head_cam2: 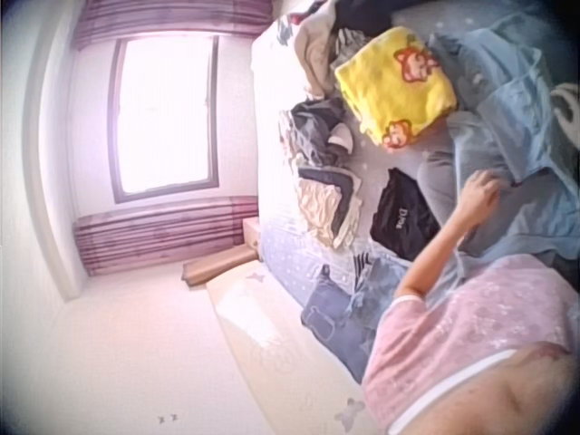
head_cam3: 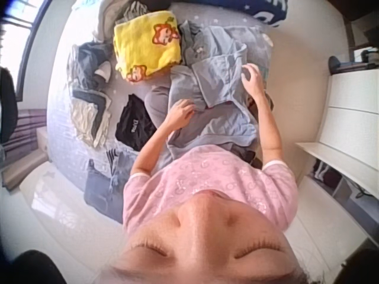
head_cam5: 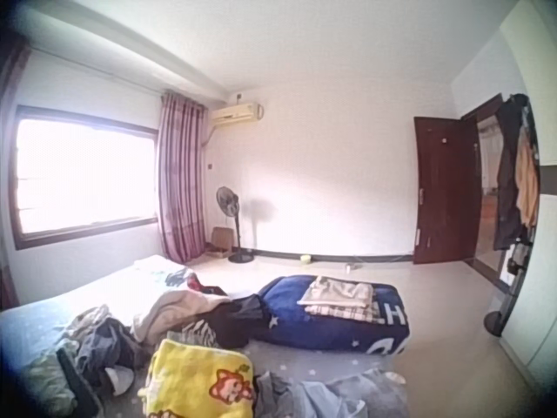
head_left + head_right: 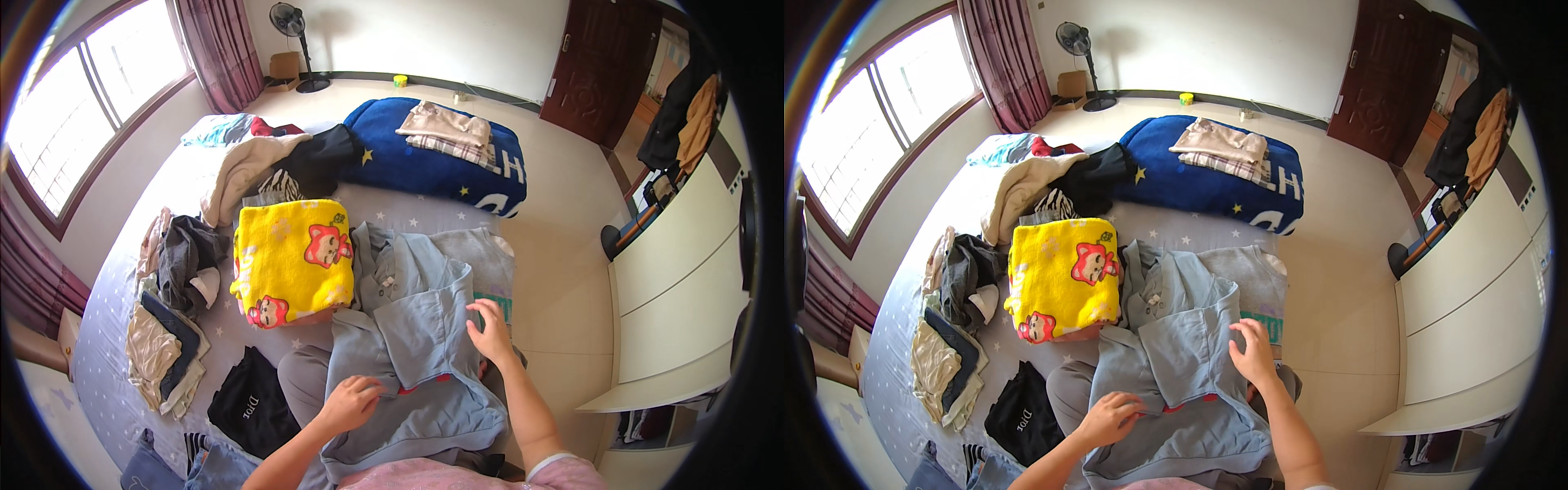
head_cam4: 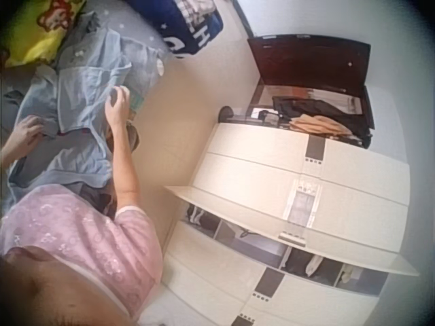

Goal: The person sits on a bed and folds various garments, including a grey sweatshirt, a black t-shirt, a yellow towel, a grey hoodie, a beige shirt, and blue jeans. Each item is smoothed, folded, and stacked on the bed.

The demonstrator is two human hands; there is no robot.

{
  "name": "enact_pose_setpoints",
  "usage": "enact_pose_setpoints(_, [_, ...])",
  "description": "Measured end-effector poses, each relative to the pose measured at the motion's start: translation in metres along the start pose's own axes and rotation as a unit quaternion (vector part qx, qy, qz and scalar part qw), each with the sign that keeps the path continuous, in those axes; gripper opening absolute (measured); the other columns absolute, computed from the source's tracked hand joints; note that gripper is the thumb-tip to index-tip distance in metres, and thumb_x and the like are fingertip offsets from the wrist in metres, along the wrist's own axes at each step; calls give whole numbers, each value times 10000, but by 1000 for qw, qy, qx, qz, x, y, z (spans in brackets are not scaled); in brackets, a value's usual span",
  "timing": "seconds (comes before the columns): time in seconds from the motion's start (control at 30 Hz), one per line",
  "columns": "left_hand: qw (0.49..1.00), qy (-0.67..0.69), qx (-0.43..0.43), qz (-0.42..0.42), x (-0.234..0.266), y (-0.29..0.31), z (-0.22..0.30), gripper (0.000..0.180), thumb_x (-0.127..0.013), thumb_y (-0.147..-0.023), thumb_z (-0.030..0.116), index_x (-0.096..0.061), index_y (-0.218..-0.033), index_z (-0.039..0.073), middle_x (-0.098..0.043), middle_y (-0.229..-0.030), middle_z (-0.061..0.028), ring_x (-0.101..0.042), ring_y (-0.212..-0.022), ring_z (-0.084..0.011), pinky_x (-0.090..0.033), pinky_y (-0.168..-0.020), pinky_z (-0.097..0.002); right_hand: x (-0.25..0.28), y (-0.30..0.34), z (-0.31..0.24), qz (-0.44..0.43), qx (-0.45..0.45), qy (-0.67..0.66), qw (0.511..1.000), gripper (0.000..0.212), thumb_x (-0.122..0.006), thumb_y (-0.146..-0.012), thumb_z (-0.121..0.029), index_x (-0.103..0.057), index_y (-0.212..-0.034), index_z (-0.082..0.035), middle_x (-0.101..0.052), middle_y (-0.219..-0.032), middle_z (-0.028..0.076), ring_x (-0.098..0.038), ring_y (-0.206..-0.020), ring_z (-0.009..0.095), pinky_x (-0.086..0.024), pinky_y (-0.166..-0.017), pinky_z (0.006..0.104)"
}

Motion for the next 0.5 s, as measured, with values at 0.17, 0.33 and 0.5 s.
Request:
enact_pose_setpoints(0.17, [997, -64, -30, -24, 15, 30, -7, 347, -592, -682, 26, -640, -1007, 137, -574, -1034, -31, -539, -984, -233, -436, -847, -350, 15, 59, 35, -83, -25, 28, 996, 343, -584, -725, -7, -563, -1059, -80, -504, -1079, 126, -482, -1030, 323, -388, -923, 393])
enact_pose_setpoints(0.33, [986, -164, -13, -29, 29, 66, -28, 504, -587, -600, 16, -625, -1070, 196, -517, -1142, -32, -465, -1102, -245, -384, -931, -417, 35, 112, 44, -141, 53, 185, 971, 501, -563, -719, -18, -542, -1186, -196, -457, -1136, 116, -464, -1054, 318, -380, -929, 422])
enact_pose_setpoints(0.5, [967, -209, -44, -136, 28, 70, -26, 729, -657, -565, 121, -495, -1234, 362, -377, -1328, -42, -326, -1256, -279, -249, -1012, -555, 22, 137, 43, -147, 204, 263, 931, 503, -494, -803, -96, -509, -1225, -370, -404, -1187, 89, -396, -1149, 272, -342, -950, 417])
Point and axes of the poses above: each hand's wrist, its own y-axis away from the middle knuckle, its own x-axis out of the back of the hand, z = x × y, the point moved 2 cm from there along -y, towards the middle knuckle
